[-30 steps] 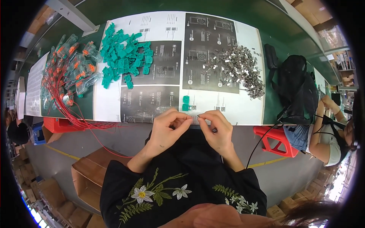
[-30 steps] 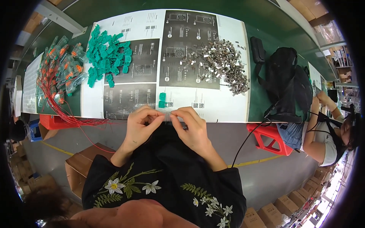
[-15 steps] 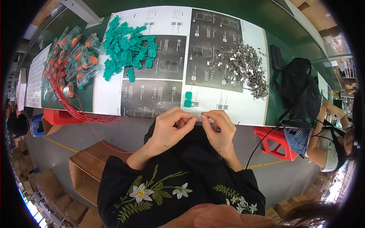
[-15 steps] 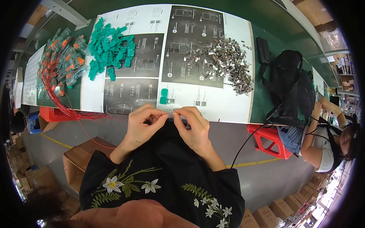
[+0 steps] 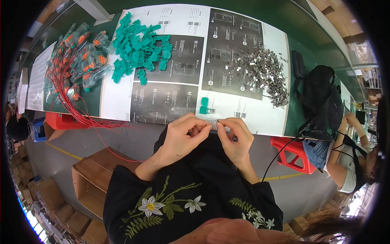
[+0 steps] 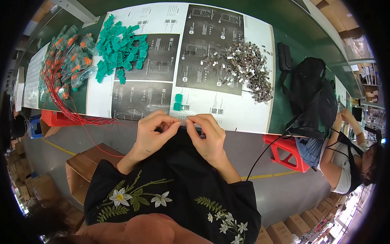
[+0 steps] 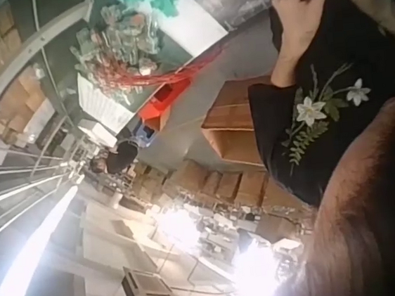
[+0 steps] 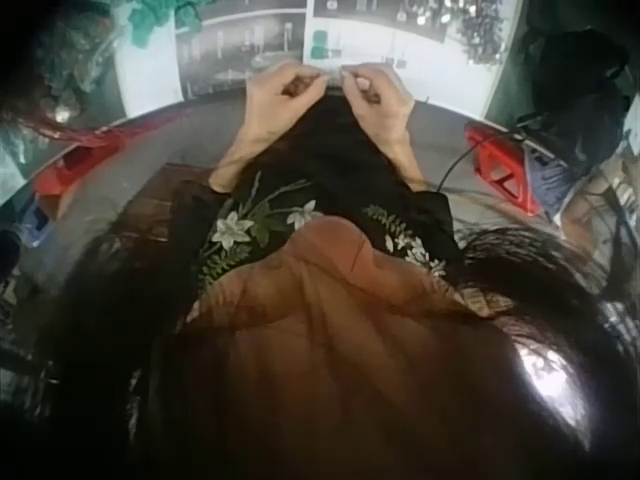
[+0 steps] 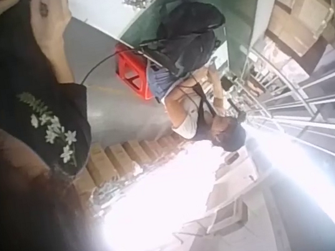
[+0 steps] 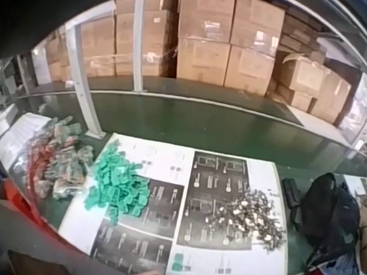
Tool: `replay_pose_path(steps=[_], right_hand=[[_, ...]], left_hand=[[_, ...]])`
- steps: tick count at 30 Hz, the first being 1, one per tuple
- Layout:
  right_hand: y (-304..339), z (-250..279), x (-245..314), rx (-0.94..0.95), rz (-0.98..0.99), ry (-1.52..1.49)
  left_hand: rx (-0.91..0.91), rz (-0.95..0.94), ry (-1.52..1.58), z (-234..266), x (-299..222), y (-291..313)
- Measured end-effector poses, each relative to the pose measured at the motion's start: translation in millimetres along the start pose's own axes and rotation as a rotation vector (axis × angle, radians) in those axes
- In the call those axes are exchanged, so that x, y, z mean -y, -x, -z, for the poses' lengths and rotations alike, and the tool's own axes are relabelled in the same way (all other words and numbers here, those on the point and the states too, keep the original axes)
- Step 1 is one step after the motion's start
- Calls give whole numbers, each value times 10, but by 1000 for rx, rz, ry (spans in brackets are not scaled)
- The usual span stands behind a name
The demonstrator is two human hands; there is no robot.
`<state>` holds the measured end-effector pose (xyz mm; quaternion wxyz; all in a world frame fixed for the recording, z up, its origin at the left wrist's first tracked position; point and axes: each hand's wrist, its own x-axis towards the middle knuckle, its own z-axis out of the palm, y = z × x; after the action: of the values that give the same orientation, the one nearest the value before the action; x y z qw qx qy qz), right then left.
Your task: Assembling small green plastic components and wires on a production line workbench.
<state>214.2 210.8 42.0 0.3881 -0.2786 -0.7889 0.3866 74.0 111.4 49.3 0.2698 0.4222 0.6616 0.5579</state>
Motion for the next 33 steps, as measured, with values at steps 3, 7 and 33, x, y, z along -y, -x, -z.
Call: replay_pose_path(steps=[3,7,33], right_hand=[[-3,-13,5,2,5,-1],[3,-18,24,18,0,-3],[-164,179,137,409,250,299]], left_hand=[[-9,-4,5,4,-16,2],[-14,-6,1,6,-16,11],[213,-213,-48,132,143,-86]])
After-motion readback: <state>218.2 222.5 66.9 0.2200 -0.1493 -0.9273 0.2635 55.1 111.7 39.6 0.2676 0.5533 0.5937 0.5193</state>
